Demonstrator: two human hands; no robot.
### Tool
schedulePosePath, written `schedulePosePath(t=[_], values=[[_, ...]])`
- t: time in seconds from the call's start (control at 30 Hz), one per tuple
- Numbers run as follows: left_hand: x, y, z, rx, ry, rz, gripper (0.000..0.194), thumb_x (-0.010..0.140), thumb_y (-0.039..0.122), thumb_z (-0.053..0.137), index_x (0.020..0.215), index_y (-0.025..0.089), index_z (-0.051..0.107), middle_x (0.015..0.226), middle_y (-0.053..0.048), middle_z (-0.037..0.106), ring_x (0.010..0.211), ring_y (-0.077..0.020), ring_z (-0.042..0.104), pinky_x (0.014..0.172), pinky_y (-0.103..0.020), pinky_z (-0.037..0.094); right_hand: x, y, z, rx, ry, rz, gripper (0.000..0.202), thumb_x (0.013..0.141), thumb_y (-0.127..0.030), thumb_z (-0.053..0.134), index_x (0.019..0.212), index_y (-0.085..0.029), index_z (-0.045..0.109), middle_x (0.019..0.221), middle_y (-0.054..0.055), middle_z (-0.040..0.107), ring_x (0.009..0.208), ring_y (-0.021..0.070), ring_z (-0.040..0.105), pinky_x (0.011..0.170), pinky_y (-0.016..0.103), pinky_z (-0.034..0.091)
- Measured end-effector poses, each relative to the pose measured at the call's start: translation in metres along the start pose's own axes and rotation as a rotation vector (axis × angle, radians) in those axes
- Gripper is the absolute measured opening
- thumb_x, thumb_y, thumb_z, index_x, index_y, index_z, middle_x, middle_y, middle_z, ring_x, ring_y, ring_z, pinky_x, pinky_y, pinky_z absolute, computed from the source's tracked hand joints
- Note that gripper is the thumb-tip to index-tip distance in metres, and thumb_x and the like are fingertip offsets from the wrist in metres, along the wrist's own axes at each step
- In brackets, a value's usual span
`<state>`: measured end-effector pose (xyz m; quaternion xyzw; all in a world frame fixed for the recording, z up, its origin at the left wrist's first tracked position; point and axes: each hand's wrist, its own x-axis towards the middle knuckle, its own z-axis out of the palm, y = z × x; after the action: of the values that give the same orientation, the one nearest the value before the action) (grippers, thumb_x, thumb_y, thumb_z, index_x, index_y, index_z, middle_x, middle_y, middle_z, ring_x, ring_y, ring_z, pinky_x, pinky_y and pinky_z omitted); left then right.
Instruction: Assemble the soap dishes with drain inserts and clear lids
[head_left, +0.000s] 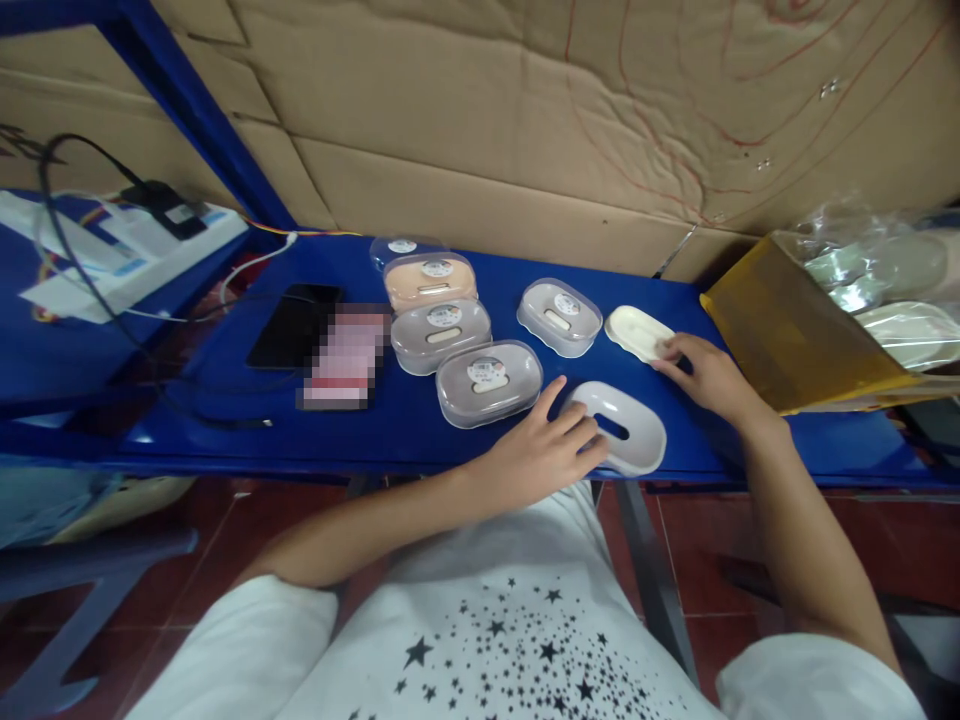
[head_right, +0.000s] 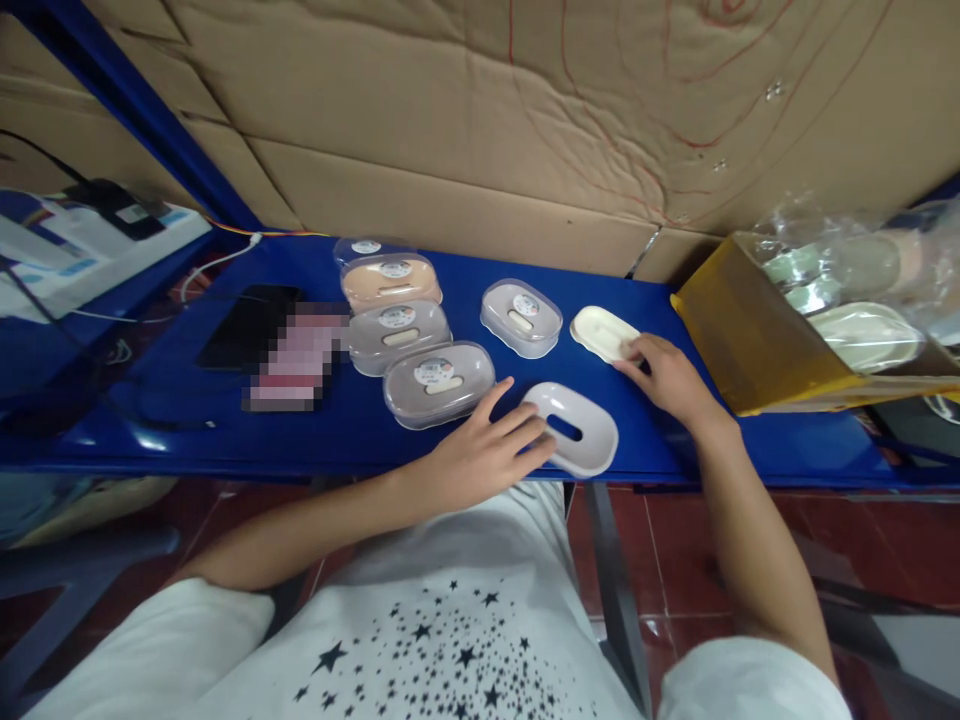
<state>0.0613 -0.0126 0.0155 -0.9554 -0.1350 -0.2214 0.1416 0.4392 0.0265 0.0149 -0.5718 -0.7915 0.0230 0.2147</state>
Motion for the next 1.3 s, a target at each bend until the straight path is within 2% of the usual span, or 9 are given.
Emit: schedulePosePath(t=[0.1,0.2,0.43,0.63,0.73,0.87,1.0,1.13,1.3], values=[[-0.001,-0.006,-0.001,-0.058,0.07,-0.02,0.019,0.11,0.014,0.056,0.105,0.02,0.074,0.1,-0.002,0.075,0.101,-0.0198,0.071,0.124,-0.053,0.048,-0.059,-0.015,-0.014,0.042,0.01,0.055,0.033,0.104,-0.058,0.065,0.104,-0.025,0.071,0.132,0.013,0.078,0.141,0.0387,0.066,0.119,0.064,0.053],[-0.002,-0.016,-0.009,-0.124,0.171,-0.123,0.013,0.112,0.023,0.06,0.111,0.021,0.073,0.108,-0.002,0.076,0.106,-0.0184,0.07,0.122,-0.045,0.048,-0.091,-0.05,-0.013,0.13,-0.052,0.041,0.023,0.106,-0.047,0.068,0.119,-0.029,0.073,0.147,0.009,0.072,0.15,0.0348,0.059,0.125,0.06,0.05],[0.016,-0.023,-0.01,-0.166,0.126,-0.24,0.014,0.113,0.022,0.056,0.117,0.02,0.07,0.117,-0.006,0.076,0.117,-0.0221,0.071,0.119,-0.048,0.05,-0.065,-0.106,0.016,0.202,0.215,-0.075,0.089,0.097,-0.045,0.082,0.172,-0.036,0.035,0.181,0.011,0.035,0.164,0.0403,0.04,0.13,0.067,0.041],[0.031,-0.016,-0.005,-0.188,0.046,-0.213,0.031,0.111,0.024,0.06,0.142,0.018,0.064,0.142,-0.014,0.069,0.139,-0.0265,0.065,0.129,-0.05,0.044,-0.064,-0.101,0.018,0.194,0.206,-0.199,0.055,0.103,-0.025,0.074,0.155,-0.039,0.062,0.16,0.005,0.063,0.156,0.0361,0.052,0.128,0.064,0.048],[0.006,-0.022,-0.024,-0.133,0.022,-0.277,0.052,0.109,0.04,0.066,0.156,0.021,0.055,0.166,-0.018,0.054,0.156,-0.0359,0.051,0.135,-0.067,0.031,-0.076,-0.1,0.015,0.17,0.188,-0.139,0.049,0.103,-0.028,0.075,0.151,-0.036,0.066,0.154,0.008,0.068,0.152,0.037,0.056,0.125,0.066,0.05],[-0.055,-0.046,-0.046,-0.044,-0.013,-0.624,0.074,0.1,0.056,0.075,0.166,0.034,0.048,0.18,-0.017,0.033,0.166,-0.0522,0.029,0.129,-0.084,0.021,-0.083,-0.106,0.016,0.17,0.078,-0.095,0.047,0.102,-0.036,0.075,0.149,-0.037,0.067,0.162,0.007,0.061,0.16,0.0399,0.046,0.127,0.071,0.046],[-0.089,-0.067,-0.039,-0.112,-0.167,-0.788,0.088,0.097,0.069,0.072,0.171,0.034,0.04,0.184,-0.018,0.023,0.167,-0.0567,0.02,0.124,-0.084,0.032,-0.083,-0.116,0.02,0.165,0.034,-0.115,0.042,0.105,-0.033,0.07,0.147,-0.037,0.067,0.16,0.005,0.063,0.163,0.0397,0.042,0.129,0.073,0.044],[-0.062,-0.065,-0.018,-0.162,-0.175,-0.743,0.09,0.101,0.072,0.063,0.171,0.021,0.04,0.182,-0.024,0.024,0.167,-0.0577,0.019,0.122,-0.077,0.04,-0.092,-0.132,0.023,0.183,-0.01,-0.19,0.048,0.105,-0.03,0.07,0.151,-0.039,0.063,0.154,0.005,0.068,0.154,0.0369,0.055,0.126,0.071,0.048],[0.018,-0.065,0.007,-0.227,-0.264,-0.641,0.091,0.103,0.07,0.063,0.171,0.014,0.039,0.18,-0.03,0.025,0.167,-0.0564,0.02,0.12,-0.072,0.046,-0.097,-0.16,0.035,0.15,-0.017,-0.261,0.048,0.105,-0.033,0.07,0.151,-0.039,0.061,0.15,0.006,0.071,0.146,0.0362,0.062,0.121,0.068,0.051]])
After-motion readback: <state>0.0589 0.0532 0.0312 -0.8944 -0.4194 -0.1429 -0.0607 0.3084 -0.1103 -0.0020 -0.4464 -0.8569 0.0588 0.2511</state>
